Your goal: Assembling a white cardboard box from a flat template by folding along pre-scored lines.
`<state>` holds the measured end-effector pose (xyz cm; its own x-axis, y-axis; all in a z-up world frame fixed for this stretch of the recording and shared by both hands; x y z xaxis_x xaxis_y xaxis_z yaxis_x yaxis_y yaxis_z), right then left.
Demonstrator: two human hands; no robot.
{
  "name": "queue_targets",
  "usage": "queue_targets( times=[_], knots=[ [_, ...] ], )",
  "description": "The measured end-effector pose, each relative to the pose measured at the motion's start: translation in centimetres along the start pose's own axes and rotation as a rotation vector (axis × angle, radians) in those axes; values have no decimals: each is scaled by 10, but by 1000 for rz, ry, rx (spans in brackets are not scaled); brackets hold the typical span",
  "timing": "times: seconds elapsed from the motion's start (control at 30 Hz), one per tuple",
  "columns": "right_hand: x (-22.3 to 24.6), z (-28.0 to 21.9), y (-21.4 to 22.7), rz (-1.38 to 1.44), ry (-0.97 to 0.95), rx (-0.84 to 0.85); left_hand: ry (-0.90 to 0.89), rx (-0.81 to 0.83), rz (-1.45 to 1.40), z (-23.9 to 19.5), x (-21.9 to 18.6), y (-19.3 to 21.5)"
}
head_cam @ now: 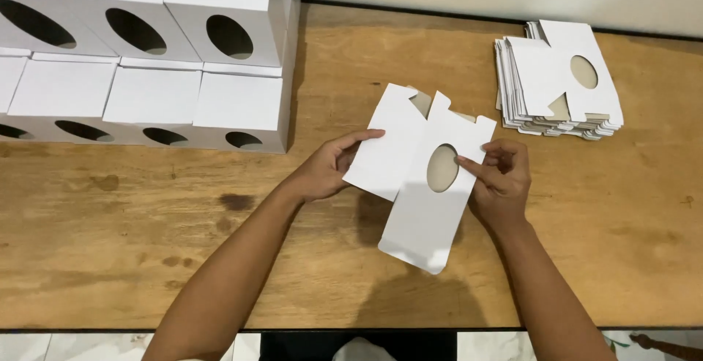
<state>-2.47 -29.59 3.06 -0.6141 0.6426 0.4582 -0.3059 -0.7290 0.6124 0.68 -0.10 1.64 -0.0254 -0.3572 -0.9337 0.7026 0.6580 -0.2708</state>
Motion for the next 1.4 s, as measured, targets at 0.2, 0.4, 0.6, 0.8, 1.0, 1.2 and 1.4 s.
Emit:
queue_targets(
  times=[0.2, 0.4, 0.6, 0.8, 1.0, 1.2, 1.4],
  knots=[
    [-3, 6, 6, 228, -90, -18, 122, -16, -180, -2, 0, -4],
    [11, 5, -5, 375, -146, 4, 101, -269, 18, 5, 39, 10],
    [-25, -17, -19, 692, -356, 185, -28, -385, 257, 4, 24, 5],
    [-52, -38, -27, 674, -490, 214, -117, -378, 263, 1, 20, 4],
    [-42, -30, -22, 659, -505, 159, -29, -364, 250, 1, 9, -3],
    [-23, -17, -15, 546, -581, 136, -15, -345, 257, 0, 1, -13],
    [-41, -27, -19, 555, -625, 81, -41, -395, 421, 1, 3, -16]
  ],
)
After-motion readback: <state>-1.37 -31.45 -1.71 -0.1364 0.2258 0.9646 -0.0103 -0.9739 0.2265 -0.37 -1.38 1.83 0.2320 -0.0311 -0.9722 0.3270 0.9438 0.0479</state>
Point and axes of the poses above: each hand's wrist, its own z-axis towards the middle knuckle, its own y-axis out of the back of the hand, x = y × z, the point moved 1 cm from there along z, towards the middle knuckle, and after that the axes turned 9 degrees about x, right-handed, at the moved point
